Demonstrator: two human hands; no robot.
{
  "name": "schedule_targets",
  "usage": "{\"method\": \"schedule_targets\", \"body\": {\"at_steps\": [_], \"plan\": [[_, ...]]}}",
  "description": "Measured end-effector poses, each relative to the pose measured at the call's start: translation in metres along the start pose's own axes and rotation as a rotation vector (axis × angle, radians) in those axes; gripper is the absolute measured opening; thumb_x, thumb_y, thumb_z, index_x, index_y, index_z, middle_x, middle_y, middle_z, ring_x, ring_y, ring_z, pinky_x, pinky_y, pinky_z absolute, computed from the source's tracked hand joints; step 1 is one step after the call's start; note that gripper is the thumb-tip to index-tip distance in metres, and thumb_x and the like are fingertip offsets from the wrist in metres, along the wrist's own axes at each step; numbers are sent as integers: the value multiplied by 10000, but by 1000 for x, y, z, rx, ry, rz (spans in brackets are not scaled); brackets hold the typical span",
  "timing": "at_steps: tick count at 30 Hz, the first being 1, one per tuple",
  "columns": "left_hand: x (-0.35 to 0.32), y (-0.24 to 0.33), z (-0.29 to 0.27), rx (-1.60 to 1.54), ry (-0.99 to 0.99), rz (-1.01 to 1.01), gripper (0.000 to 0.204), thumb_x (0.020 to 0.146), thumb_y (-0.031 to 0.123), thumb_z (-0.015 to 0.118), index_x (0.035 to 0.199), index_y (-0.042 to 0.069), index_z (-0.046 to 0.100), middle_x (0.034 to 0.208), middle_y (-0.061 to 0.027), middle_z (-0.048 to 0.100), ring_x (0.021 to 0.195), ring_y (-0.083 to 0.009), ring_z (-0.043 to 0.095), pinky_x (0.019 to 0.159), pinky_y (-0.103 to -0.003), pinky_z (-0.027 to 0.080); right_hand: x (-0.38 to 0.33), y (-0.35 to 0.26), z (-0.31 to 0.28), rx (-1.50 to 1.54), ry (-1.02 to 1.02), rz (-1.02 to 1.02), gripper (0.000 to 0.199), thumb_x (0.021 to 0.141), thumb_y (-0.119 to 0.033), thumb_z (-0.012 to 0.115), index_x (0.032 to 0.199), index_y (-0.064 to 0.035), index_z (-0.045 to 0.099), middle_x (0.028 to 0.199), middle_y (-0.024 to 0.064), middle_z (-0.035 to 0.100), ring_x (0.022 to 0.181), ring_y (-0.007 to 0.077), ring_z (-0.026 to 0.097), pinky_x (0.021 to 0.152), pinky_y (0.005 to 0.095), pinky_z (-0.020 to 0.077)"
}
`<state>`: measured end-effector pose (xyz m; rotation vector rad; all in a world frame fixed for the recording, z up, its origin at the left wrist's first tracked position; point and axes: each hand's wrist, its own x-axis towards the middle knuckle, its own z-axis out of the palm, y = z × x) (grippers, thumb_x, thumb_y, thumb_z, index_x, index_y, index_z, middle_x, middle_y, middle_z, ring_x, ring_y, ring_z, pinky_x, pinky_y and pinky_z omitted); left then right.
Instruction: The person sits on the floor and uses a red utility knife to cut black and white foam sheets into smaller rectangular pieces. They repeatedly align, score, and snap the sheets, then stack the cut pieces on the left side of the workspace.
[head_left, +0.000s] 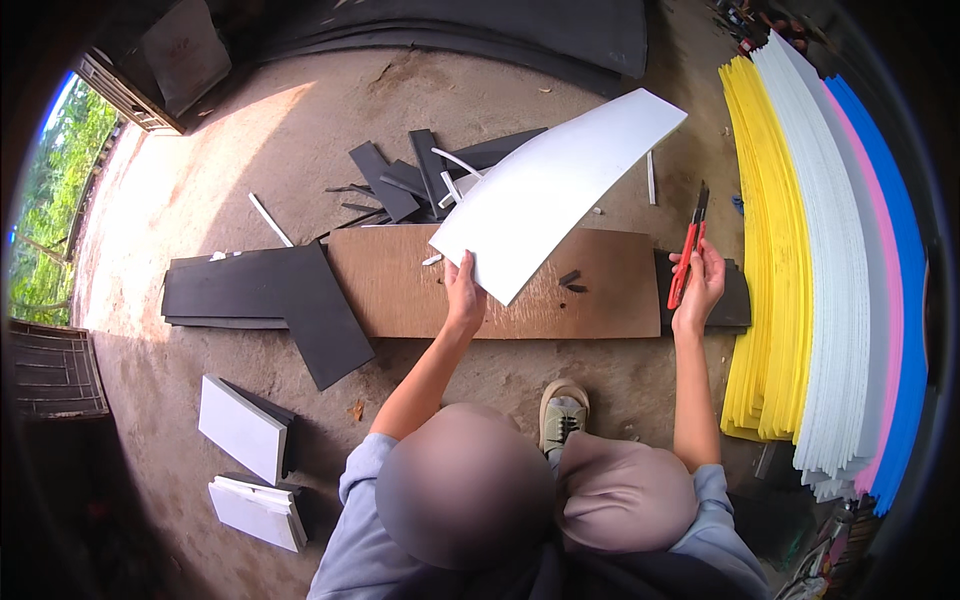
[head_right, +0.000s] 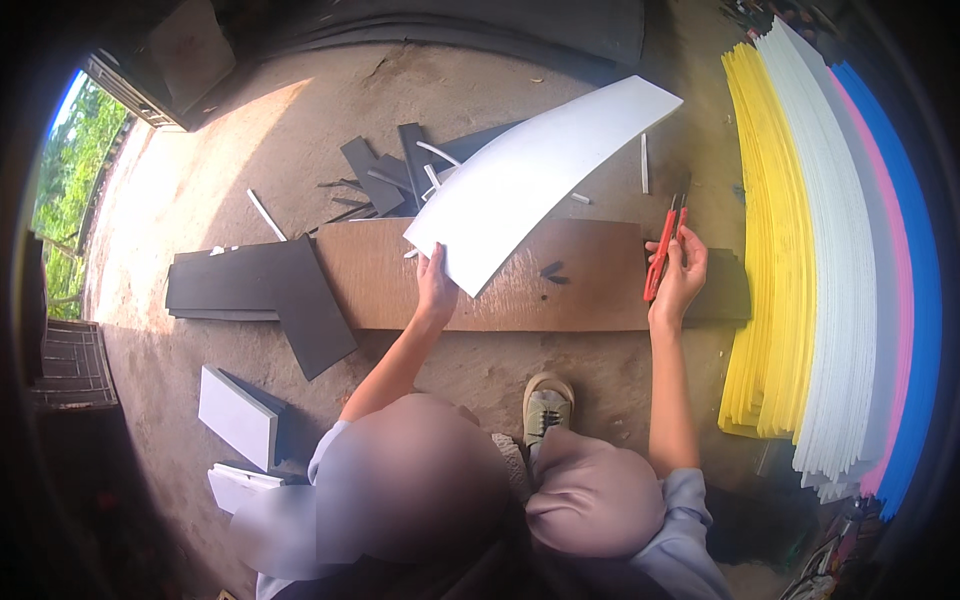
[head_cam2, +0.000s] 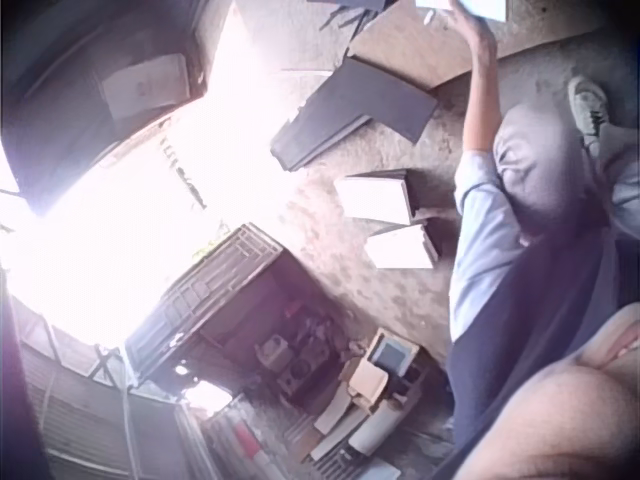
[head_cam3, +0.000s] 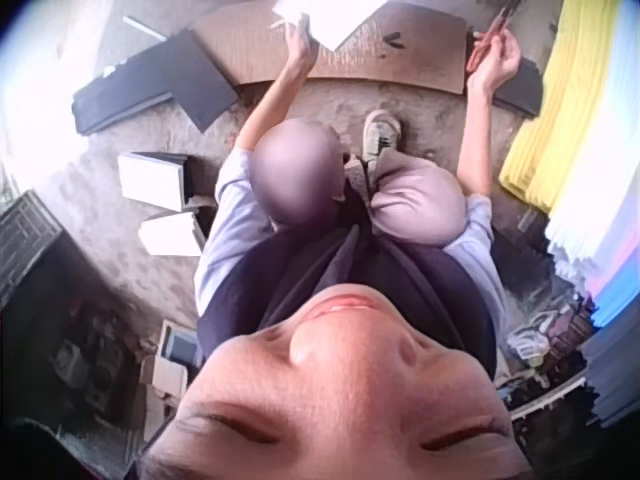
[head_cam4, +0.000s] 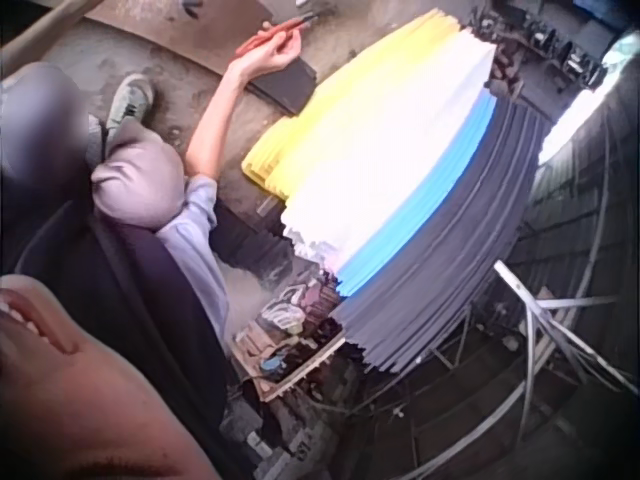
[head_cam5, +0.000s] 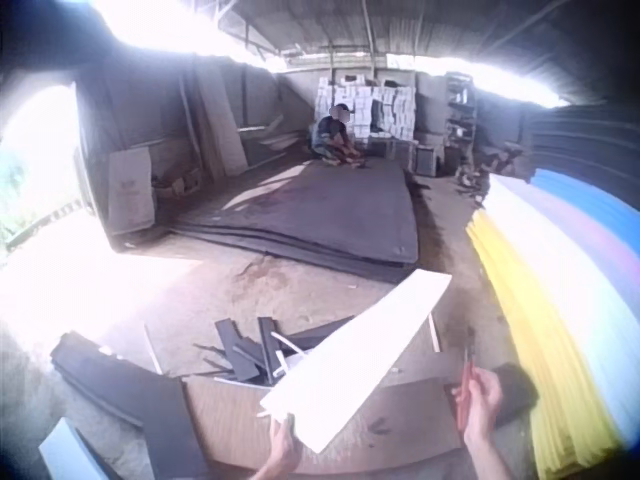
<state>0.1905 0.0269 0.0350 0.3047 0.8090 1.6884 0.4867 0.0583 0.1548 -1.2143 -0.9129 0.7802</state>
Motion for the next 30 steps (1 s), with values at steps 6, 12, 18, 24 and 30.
{"method": "schedule_targets", "body": {"at_steps": [6, 12, 18, 24, 30], "plan": [[-43, 92, -83, 264, 192, -36, 344, 923, 261, 475, 1179, 34, 447, 1037, -67, 556, 930, -146, 552, 805, -300, 468, 4, -40, 24, 155, -42, -205, 224, 875, -28, 484, 1096, 7, 482, 1028, 122, 565, 719, 177, 614, 571, 239, 465], [-83, 148, -169, 445, 206, -148, 327, 930, 253, 462, 1152, 14, 470, 979, -52, 577, 830, -108, 576, 728, -260, 492, -4, -14, 67, 119, -212, -104, 211, 877, -55, 506, 1081, -4, 493, 1012, 82, 547, 709, 167, 612, 571, 243, 457], [-56, 126, -197, 599, 267, -13, 326, 926, 249, 468, 1151, 13, 481, 979, -35, 579, 838, -97, 564, 742, -239, 467, -31, 64, 112, -96, -476, 179, 225, 885, -77, 485, 1102, -19, 463, 1016, 77, 538, 697, 137, 610, 558, 230, 446], [-32, 153, -181, 1413, 485, 328, 384, 827, 185, 610, 1172, 50, 505, 1088, -111, 547, 945, -196, 558, 803, -309, 453, -72, 121, 158, -319, -729, 55, 482, 793, 13, 523, 1242, -29, 352, 1118, 135, 476, 869, 202, 566, 691, 295, 474], [-94, 132, -189, 1291, 1387, 98, 630, 740, 260, 690, 1262, 178, 347, 1315, -112, 170, 1216, -332, 182, 963, -491, 251, -100, 151, 205, -580, -923, -275, 566, 777, 0, 561, 1292, -25, 328, 1103, 154, 354, 905, 298, 514, 799, 378, 452]]}}
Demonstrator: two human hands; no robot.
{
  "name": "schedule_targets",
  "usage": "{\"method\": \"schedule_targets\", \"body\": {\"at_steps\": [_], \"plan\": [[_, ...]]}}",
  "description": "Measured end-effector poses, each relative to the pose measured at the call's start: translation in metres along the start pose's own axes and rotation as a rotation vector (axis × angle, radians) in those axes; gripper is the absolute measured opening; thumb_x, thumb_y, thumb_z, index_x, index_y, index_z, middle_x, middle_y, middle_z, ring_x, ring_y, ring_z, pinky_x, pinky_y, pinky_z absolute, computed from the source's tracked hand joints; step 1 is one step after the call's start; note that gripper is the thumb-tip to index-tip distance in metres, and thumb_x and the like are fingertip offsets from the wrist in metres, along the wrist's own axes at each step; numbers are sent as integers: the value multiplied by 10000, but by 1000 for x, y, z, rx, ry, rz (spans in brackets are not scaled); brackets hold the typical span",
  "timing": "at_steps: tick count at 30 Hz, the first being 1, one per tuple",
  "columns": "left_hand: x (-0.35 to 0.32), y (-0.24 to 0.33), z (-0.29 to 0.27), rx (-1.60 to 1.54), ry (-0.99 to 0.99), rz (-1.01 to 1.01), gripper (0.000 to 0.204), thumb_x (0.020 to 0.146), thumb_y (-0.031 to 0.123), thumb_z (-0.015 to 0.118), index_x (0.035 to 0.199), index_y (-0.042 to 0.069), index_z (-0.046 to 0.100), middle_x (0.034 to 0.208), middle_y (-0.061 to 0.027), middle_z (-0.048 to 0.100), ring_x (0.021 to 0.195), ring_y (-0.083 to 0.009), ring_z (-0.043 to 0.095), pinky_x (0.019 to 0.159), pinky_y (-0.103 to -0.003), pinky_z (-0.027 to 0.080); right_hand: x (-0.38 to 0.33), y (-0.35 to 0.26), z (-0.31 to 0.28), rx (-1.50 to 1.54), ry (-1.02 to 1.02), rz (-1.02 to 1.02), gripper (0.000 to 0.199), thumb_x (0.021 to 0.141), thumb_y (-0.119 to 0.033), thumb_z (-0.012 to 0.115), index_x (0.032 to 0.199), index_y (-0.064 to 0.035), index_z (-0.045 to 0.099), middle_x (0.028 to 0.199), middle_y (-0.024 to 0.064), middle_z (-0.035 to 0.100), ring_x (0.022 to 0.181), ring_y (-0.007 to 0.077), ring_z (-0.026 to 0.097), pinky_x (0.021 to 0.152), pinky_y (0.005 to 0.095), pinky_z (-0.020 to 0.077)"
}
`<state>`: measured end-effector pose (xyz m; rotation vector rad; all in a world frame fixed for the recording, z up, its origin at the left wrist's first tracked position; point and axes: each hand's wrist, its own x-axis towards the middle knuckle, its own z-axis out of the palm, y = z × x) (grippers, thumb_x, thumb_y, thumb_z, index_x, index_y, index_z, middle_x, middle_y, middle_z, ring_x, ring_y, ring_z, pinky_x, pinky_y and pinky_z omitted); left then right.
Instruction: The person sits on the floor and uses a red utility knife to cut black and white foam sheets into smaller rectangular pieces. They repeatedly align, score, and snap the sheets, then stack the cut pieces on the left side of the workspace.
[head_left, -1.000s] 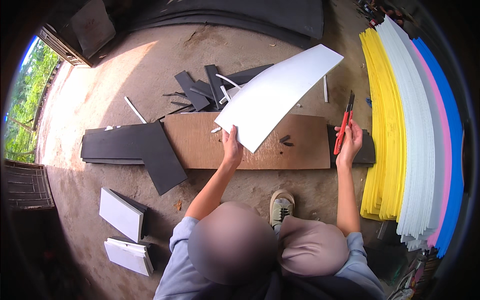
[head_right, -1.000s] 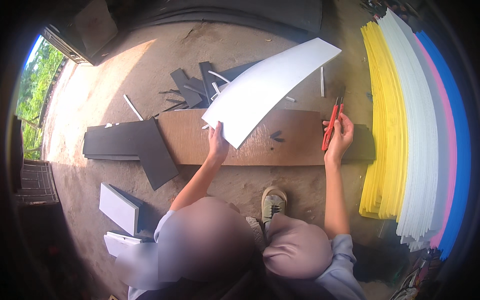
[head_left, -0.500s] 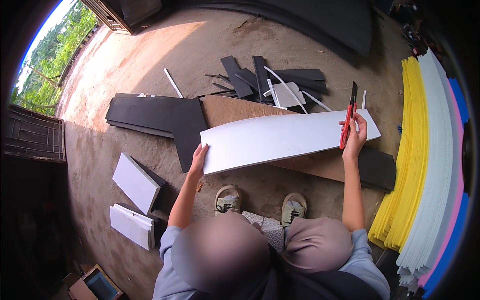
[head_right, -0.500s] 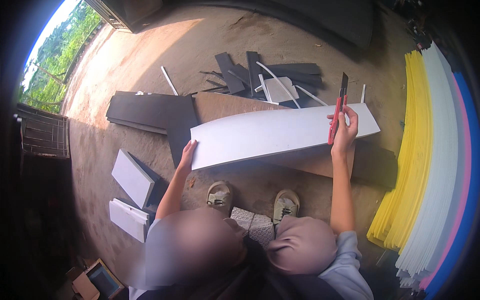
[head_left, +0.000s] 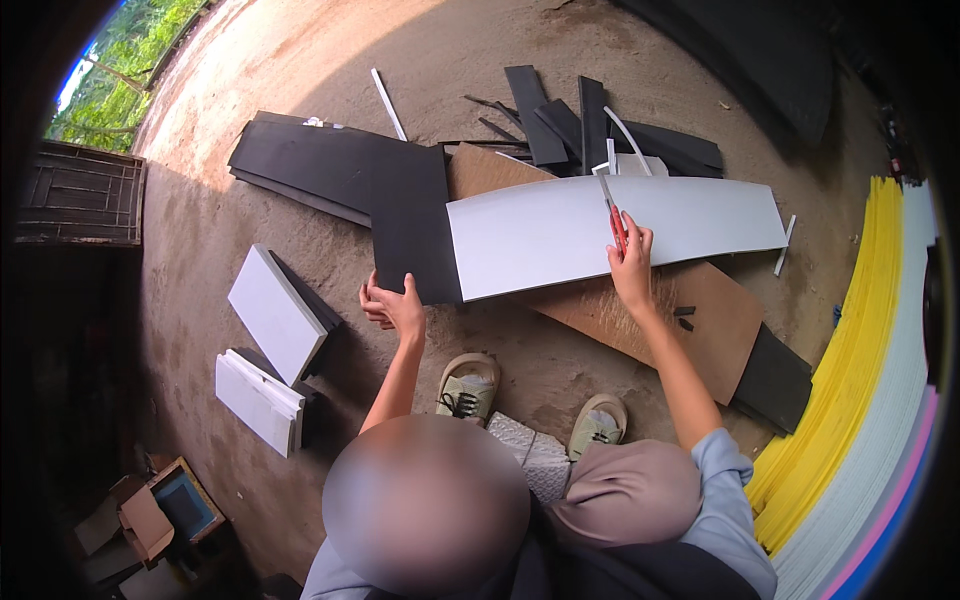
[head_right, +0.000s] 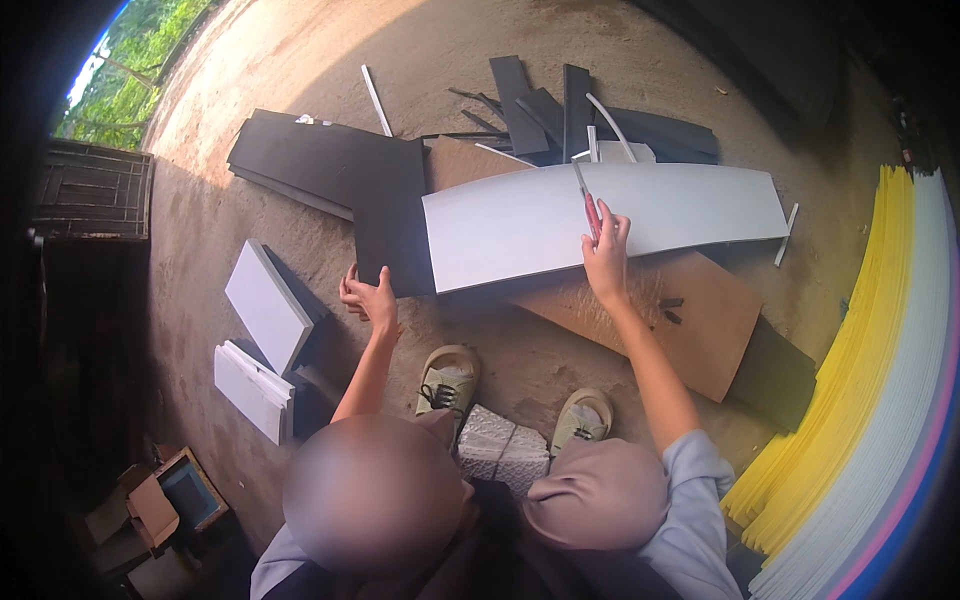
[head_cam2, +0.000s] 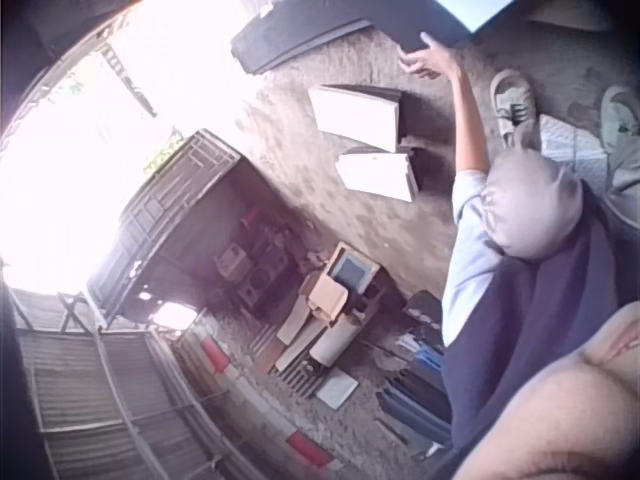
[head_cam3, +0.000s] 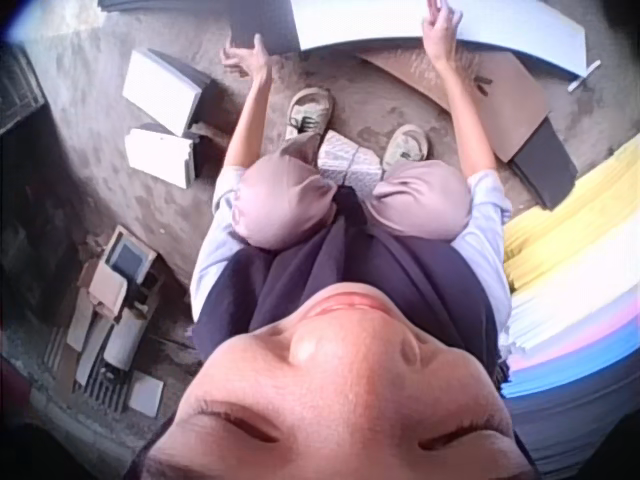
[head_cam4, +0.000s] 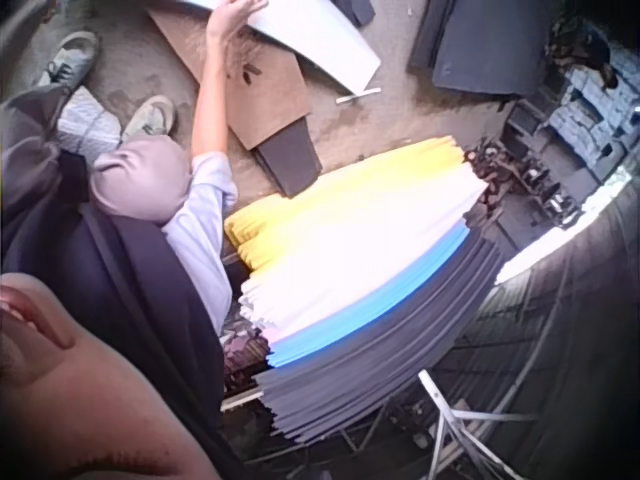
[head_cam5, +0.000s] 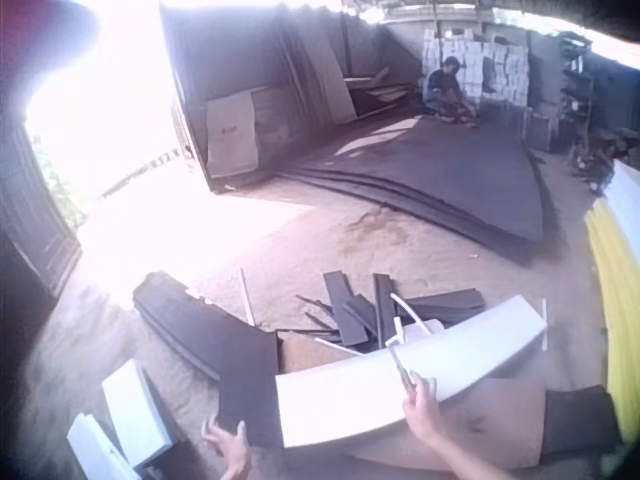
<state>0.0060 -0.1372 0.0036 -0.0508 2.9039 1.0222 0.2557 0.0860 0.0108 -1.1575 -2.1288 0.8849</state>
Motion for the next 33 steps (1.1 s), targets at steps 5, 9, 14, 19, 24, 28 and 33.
{"method": "schedule_targets", "body": {"at_steps": [5, 9, 14, 19, 24, 28, 33], "plan": [[0, -18, 0, -646, -127, -515, 659, 791, 184, 643, 1284, 168, 206, 1290, -127, 155, 1152, -340, 296, 892, -526, 350, 6, 16, 26, -138, -53, 4, 495, 797, 33, 527, 1256, -23, 351, 1100, 172, 345, 894, 343, 539, 772, 420, 459], [21, -26, 1, -829, -45, -301, 658, 859, 136, 567, 1337, 163, 115, 1279, -153, 268, 1107, -256, 415, 887, -386, 423, 4, 16, 37, -136, -55, 47, 466, 799, 43, 507, 1235, -15, 355, 1098, 190, 359, 916, 371, 534, 780, 426, 451], [70, 6, -24, -985, 8, -22, 639, 937, 179, 434, 1417, 86, 23, 1370, -185, 259, 1138, -217, 425, 946, -310, 365, 3, 27, 35, -112, -44, 56, 446, 834, -26, 504, 1250, -19, 343, 1089, 166, 378, 925, 335, 517, 824, 398, 423], [43, 64, -11, -1040, -449, 185, 603, 952, 145, 377, 1421, 85, 1, 1357, -158, 327, 1156, -197, 420, 973, -274, 326, 4, 48, 25, 277, 74, 286, 344, 870, -48, 470, 1196, -10, 367, 1004, 111, 456, 787, 208, 553, 733, 324, 439], [5, 58, 49, -728, -578, 498, 528, 958, 145, 347, 1420, 88, 97, 1435, -157, 224, 1264, -204, 320, 1024, -262, 241, 3, 17, 11, 786, 270, 608, 297, 892, -71, 405, 1172, -5, 335, 893, 104, 533, 786, 177, 554, 731, 321, 438], [-26, 72, 68, -462, -666, 451, 529, 963, 177, 324, 1422, 115, 68, 1441, -142, 221, 1269, -263, 335, 1018, -321, 299, 0, 83, -7, 479, 518, 535, 276, 886, -110, 435, 1124, 0, 347, 939, 117, 500, 801, 163, 530, 706, 320, 437], [-18, 71, 66, -209, -511, 568, 540, 949, 136, 375, 1414, 89, 104, 1035, -251, 510, 863, -325, 565, 767, -375, 436, 20, 108, -63, 389, 702, 872, 305, 864, -93, 462, 1114, 54, 368, 970, 176, 523, 838, 222, 561, 717, 345, 461]]}}
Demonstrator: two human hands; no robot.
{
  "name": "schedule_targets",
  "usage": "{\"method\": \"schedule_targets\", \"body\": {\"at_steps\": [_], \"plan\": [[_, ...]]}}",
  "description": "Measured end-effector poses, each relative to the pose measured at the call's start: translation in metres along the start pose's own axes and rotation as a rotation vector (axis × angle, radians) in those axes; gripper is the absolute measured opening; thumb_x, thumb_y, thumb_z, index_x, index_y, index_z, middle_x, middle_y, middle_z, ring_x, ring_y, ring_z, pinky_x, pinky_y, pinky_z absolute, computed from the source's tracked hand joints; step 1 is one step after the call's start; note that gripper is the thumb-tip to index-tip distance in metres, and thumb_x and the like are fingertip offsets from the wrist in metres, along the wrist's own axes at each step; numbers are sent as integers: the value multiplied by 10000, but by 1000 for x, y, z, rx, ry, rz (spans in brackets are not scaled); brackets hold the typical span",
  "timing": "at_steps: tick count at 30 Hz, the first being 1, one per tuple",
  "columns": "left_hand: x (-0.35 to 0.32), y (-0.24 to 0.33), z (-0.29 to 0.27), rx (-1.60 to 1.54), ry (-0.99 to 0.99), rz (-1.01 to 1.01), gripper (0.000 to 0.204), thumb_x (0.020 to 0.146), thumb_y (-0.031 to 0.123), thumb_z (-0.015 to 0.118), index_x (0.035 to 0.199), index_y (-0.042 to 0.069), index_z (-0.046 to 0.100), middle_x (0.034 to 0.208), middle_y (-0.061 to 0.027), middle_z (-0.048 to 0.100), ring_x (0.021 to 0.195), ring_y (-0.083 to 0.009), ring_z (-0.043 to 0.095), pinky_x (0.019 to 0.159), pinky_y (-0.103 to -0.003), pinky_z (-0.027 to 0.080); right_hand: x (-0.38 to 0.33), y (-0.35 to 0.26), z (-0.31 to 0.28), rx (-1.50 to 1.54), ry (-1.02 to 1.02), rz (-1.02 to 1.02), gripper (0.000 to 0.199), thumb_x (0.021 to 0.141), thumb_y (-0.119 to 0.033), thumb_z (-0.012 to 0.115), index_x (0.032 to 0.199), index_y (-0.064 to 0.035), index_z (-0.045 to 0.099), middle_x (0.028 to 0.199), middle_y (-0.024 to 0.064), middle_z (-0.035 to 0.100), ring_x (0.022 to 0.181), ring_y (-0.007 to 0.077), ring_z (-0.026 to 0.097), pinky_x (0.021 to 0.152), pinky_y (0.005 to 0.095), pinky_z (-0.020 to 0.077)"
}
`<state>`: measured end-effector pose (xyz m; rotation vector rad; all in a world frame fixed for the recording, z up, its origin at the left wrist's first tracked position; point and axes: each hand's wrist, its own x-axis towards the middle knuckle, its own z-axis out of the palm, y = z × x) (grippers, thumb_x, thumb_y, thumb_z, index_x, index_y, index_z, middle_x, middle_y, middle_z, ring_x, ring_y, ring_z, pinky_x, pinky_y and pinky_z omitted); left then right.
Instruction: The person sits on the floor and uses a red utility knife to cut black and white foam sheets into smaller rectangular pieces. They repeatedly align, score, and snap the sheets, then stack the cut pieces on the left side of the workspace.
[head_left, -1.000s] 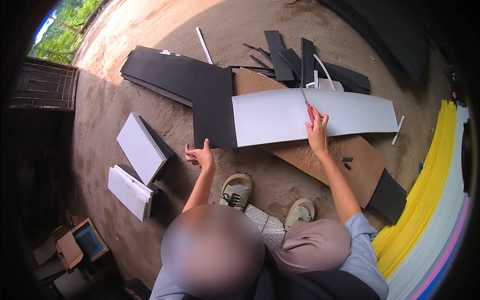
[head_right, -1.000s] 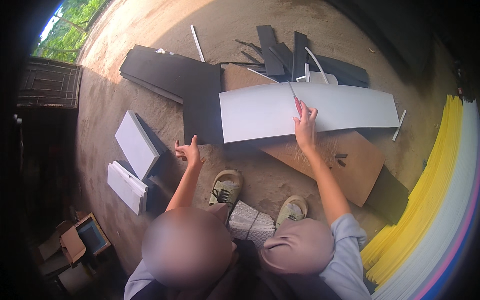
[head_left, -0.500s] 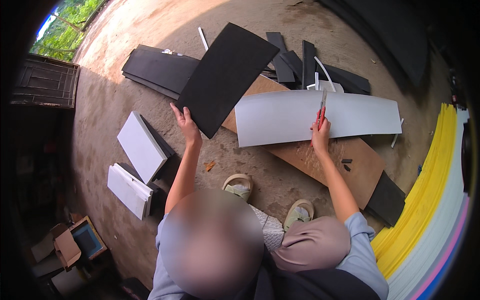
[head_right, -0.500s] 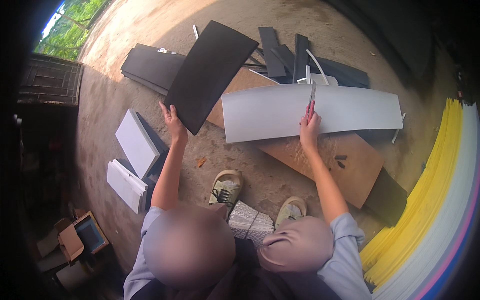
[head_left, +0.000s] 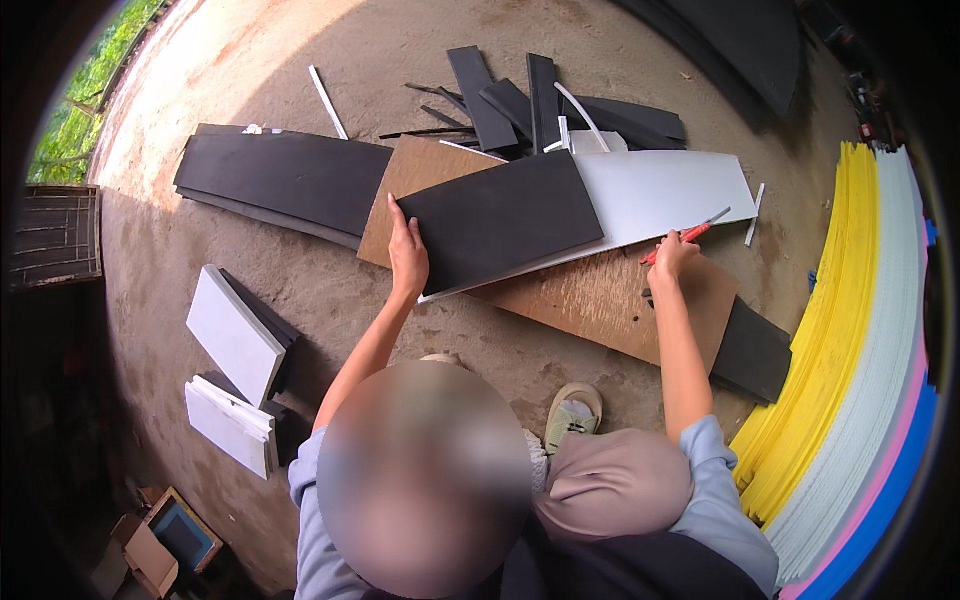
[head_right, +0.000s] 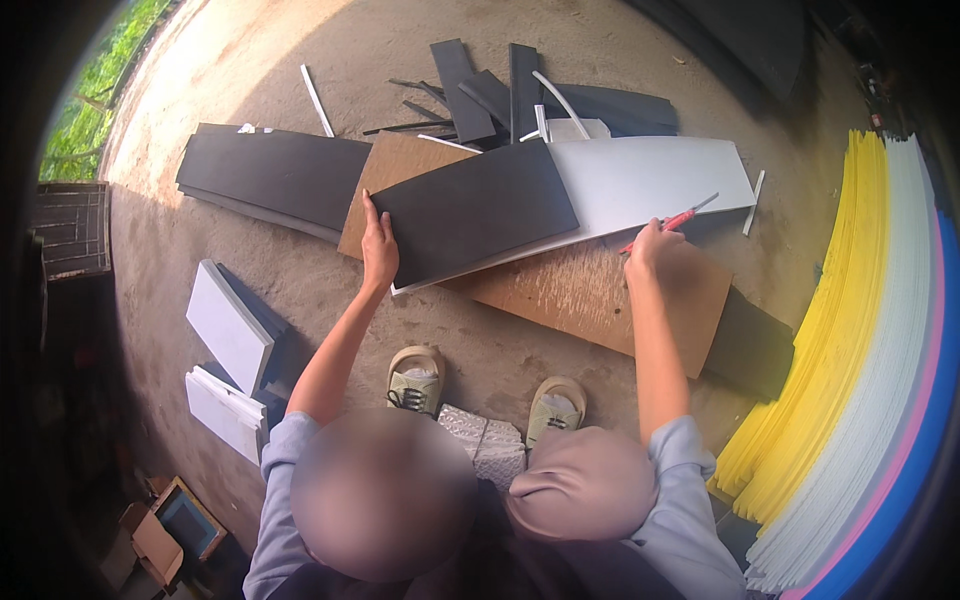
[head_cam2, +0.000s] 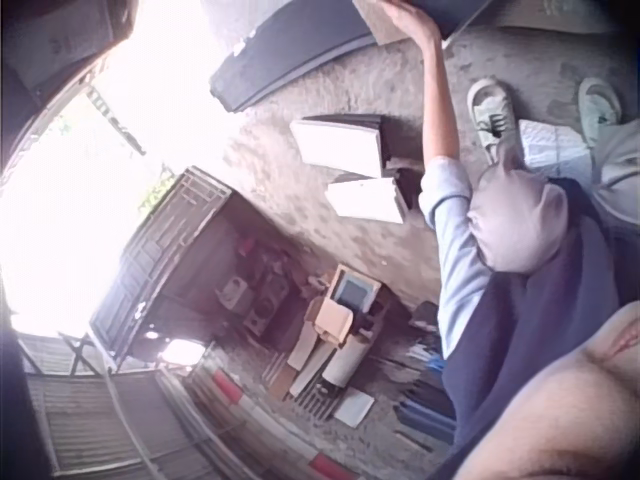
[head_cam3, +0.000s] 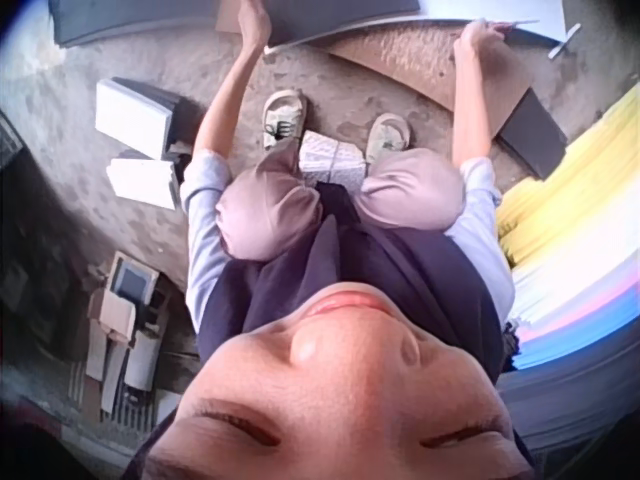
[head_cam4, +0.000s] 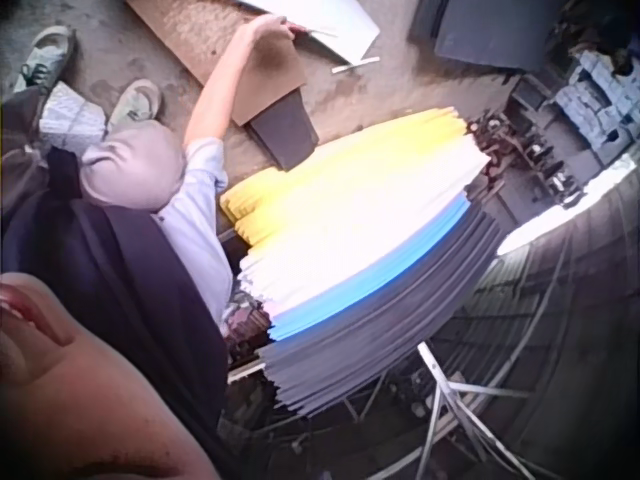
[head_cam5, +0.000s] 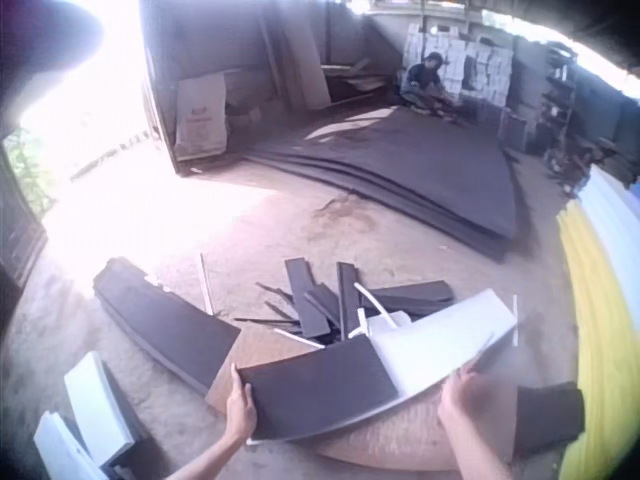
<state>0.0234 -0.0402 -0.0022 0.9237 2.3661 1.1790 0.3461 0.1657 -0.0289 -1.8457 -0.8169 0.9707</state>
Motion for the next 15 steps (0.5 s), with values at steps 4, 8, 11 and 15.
{"method": "schedule_targets", "body": {"at_steps": [4, 8, 11, 15], "plan": [[4, -13, 25, 151, 101, 163, 542, 932, 106, 414, 1403, 46, 152, 936, -176, 418, 776, -277, 486, 741, -358, 422, 86, 9, -29, -169, 86, 96, 369, 792, -57, 537, 1098, 98, 400, 1101, 245, 495, 867, 265, 586, 663, 350, 486], [5, -22, 13, 188, 106, 110, 512, 943, 134, 395, 1397, 45, 177, 970, -174, 416, 838, -269, 475, 791, -346, 405, 90, 3, -9, -146, -53, 131, 242, 748, -42, 567, 929, 80, 466, 787, 136, 535, 520, 155, 471, 429, 314, 360], [6, -24, 10, 214, 102, 150, 530, 922, 91, 430, 1391, 30, 191, 962, -179, 401, 793, -277, 472, 761, -354, 411, 90, 1, -5, -158, -103, 177, 144, 727, -35, 590, 813, 48, 510, 650, 83, 512, 482, 153, 457, 410, 306, 350], [9, -23, 15, 201, 101, 176, 512, 926, 99, 422, 1386, 31, 207, 959, -178, 410, 799, -276, 477, 767, -353, 412, 105, -9, -12, -137, -152, 234, 99, 734, -28, 617, 745, 0, 523, 624, 51, 505, 498, 135, 459, 401, 291, 334]]}}
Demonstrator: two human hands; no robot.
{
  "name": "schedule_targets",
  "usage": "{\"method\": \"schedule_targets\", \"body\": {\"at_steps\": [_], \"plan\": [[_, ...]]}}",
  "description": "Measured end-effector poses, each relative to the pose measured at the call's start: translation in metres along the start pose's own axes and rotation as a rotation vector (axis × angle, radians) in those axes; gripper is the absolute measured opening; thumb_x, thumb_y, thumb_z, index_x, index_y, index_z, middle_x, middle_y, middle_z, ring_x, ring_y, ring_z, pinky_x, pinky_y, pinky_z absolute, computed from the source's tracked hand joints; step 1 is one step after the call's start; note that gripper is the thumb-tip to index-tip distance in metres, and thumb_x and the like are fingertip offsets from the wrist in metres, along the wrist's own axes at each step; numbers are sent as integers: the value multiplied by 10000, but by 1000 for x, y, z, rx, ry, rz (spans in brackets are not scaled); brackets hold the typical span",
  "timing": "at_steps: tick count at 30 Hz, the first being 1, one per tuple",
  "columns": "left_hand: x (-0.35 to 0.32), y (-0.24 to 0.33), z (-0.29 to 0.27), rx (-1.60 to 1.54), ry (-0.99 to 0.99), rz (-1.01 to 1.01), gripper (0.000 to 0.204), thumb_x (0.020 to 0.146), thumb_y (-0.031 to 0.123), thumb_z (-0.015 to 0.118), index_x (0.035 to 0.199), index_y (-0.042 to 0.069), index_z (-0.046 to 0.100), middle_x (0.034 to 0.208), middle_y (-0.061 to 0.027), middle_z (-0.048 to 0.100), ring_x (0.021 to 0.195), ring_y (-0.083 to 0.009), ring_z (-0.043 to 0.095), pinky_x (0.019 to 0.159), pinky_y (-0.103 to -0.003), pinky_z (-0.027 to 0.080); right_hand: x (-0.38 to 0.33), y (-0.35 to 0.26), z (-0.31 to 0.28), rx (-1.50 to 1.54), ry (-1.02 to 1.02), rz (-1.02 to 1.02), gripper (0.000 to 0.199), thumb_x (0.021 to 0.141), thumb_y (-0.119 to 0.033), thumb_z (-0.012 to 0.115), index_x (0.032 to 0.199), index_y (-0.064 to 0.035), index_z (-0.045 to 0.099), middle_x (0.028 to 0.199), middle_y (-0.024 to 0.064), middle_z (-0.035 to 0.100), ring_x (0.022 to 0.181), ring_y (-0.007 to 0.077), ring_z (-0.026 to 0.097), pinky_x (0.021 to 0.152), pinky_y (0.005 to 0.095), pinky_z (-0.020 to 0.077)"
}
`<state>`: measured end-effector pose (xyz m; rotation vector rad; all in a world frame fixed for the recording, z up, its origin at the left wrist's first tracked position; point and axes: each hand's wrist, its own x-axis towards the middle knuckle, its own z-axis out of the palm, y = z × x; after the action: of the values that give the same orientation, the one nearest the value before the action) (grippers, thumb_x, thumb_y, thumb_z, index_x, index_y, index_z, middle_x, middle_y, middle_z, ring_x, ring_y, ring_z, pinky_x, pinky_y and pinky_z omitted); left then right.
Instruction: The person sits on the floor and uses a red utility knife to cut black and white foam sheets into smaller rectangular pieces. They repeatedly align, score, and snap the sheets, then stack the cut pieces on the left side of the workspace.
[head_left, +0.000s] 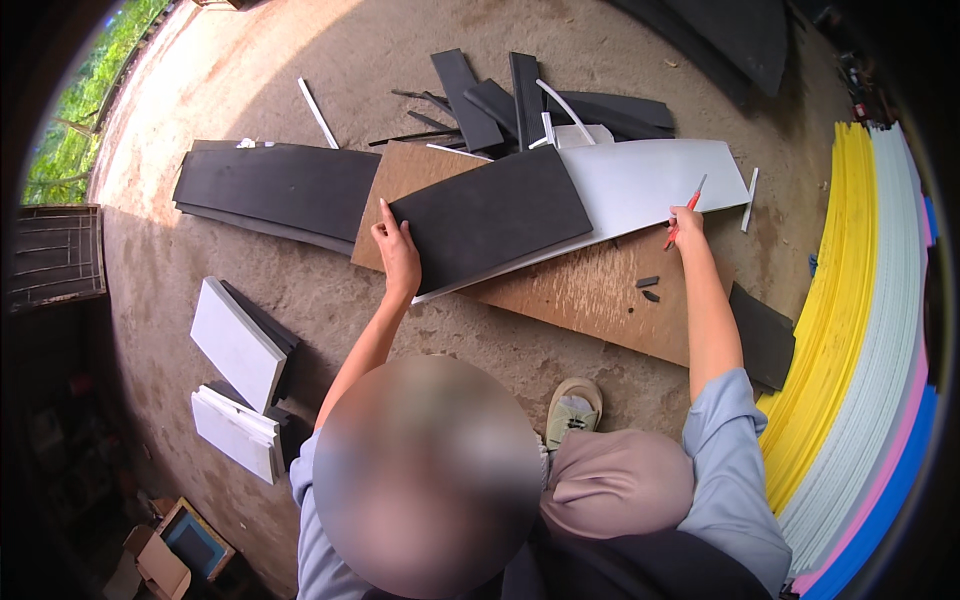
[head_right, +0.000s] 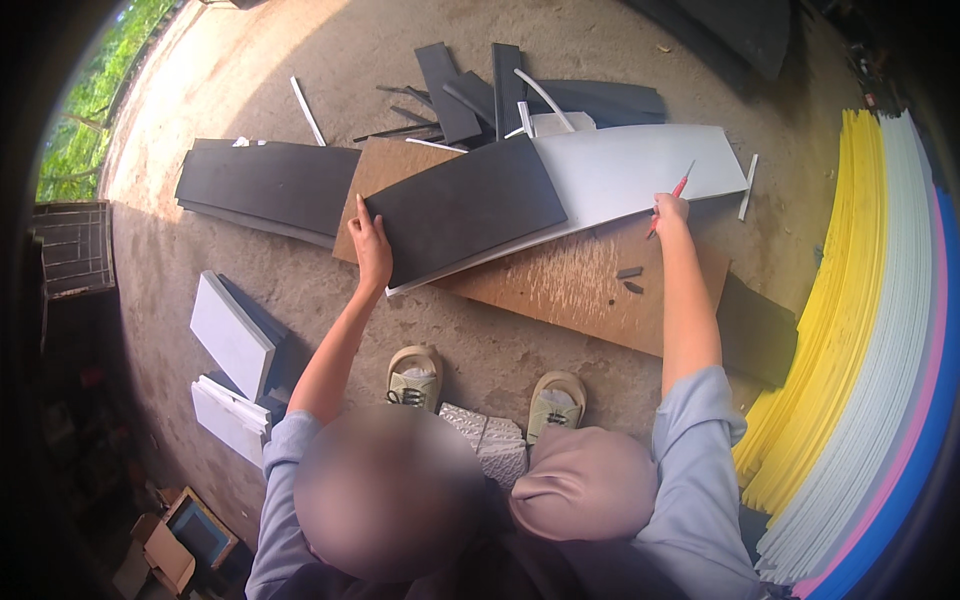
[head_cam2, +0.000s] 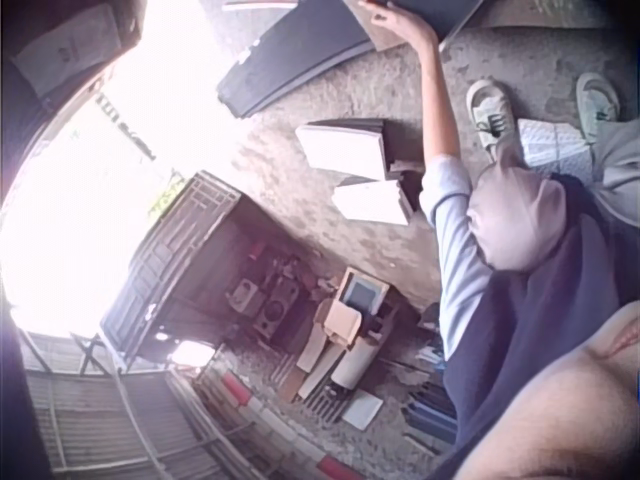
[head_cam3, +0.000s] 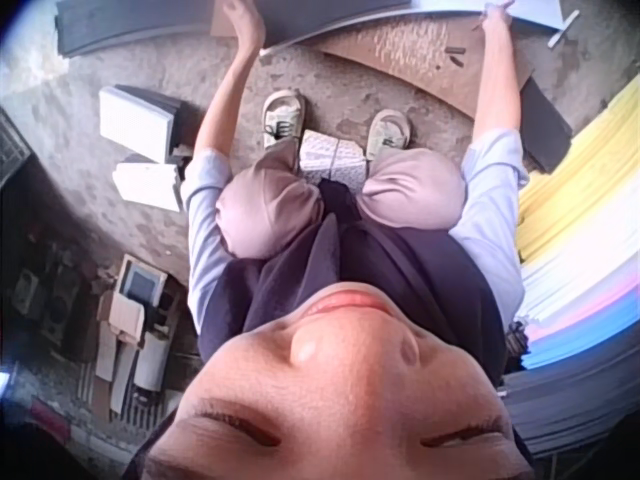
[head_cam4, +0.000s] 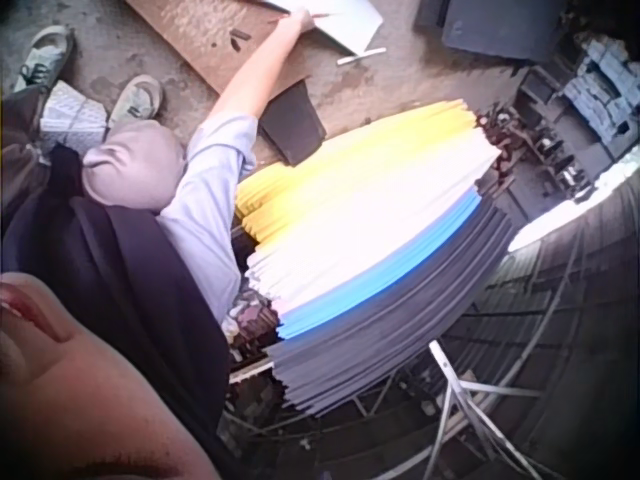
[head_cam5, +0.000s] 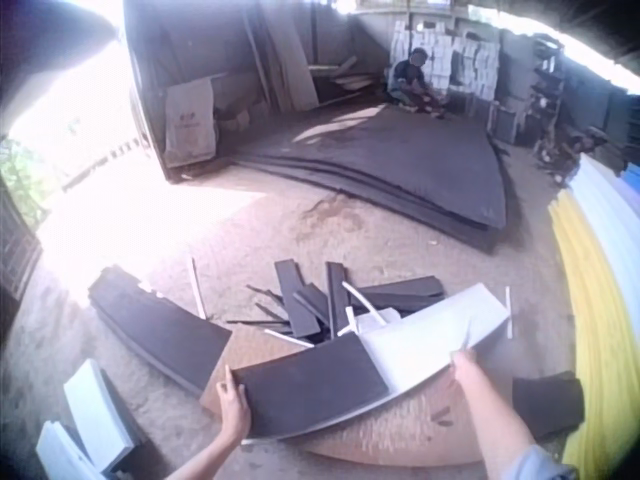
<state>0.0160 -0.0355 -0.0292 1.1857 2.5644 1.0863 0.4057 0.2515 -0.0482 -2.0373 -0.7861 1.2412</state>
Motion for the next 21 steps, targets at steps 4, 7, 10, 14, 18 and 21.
{"method": "schedule_targets", "body": {"at_steps": [4, 7, 10, 14, 18, 21], "plan": [[4, -9, -3, 6, -11, 23, 493, 937, 120, 405, 1388, 52, 216, 957, -176, 424, 807, -272, 483, 783, -348, 413, -18, -6, -13, 60, -46, -20, 123, 767, -24, 624, 775, -34, 502, 643, 17, 491, 521, 101, 461, 393, 247, 343], [5, -19, -11, 30, -39, 43, 497, 936, 114, 404, 1393, 71, 213, 960, -176, 427, 808, -270, 486, 783, -345, 416, -57, 12, -28, 88, -22, -153, 180, 774, -43, 635, 840, -24, 469, 678, 13, 472, 536, 82, 458, 388, 212, 338], [3, -16, -16, 35, -49, 89, 512, 927, 84, 412, 1394, 69, 205, 948, -180, 430, 785, -279, 489, 757, -362, 424, -100, 44, -57, 93, 29, -189, 279, 782, -56, 639, 945, -13, 416, 748, 30, 467, 557, 77, 463, 385, 205, 345], [-2, -9, -20, -12, -74, 93, 514, 917, 54, 413, 1393, 77, 221, 948, -175, 441, 813, -282, 482, 772, -370, 414, -115, 88, -91, -136, -98, -57, 260, 839, -148, 586, 984, -42, 398, 770, 36, 465, 562, 89, 467, 396, 223, 352], [-9, -14, -19, 128, -38, 96, 536, 894, 69, 466, 1387, 80, 254, 1052, -187, 420, 949, -293, 423, 845, -368, 376, -112, 116, -108, -619, -14, -338, 264, 870, -238, 543, 995, -46, 410, 786, 52, 464, 628, 147, 493, 517, 300, 425], [-19, -27, -31, 182, -5, 5, 567, 865, 110, 539, 1371, 59, 287, 1164, -200, 359, 1054, -313, 347, 898, -377, 351, -145, 85, -71, -704, -18, -577, 437, 846, -306, 572, 1091, 1, 380, 976, 208, 467, 899, 365, 500, 805, 441, 397]]}}
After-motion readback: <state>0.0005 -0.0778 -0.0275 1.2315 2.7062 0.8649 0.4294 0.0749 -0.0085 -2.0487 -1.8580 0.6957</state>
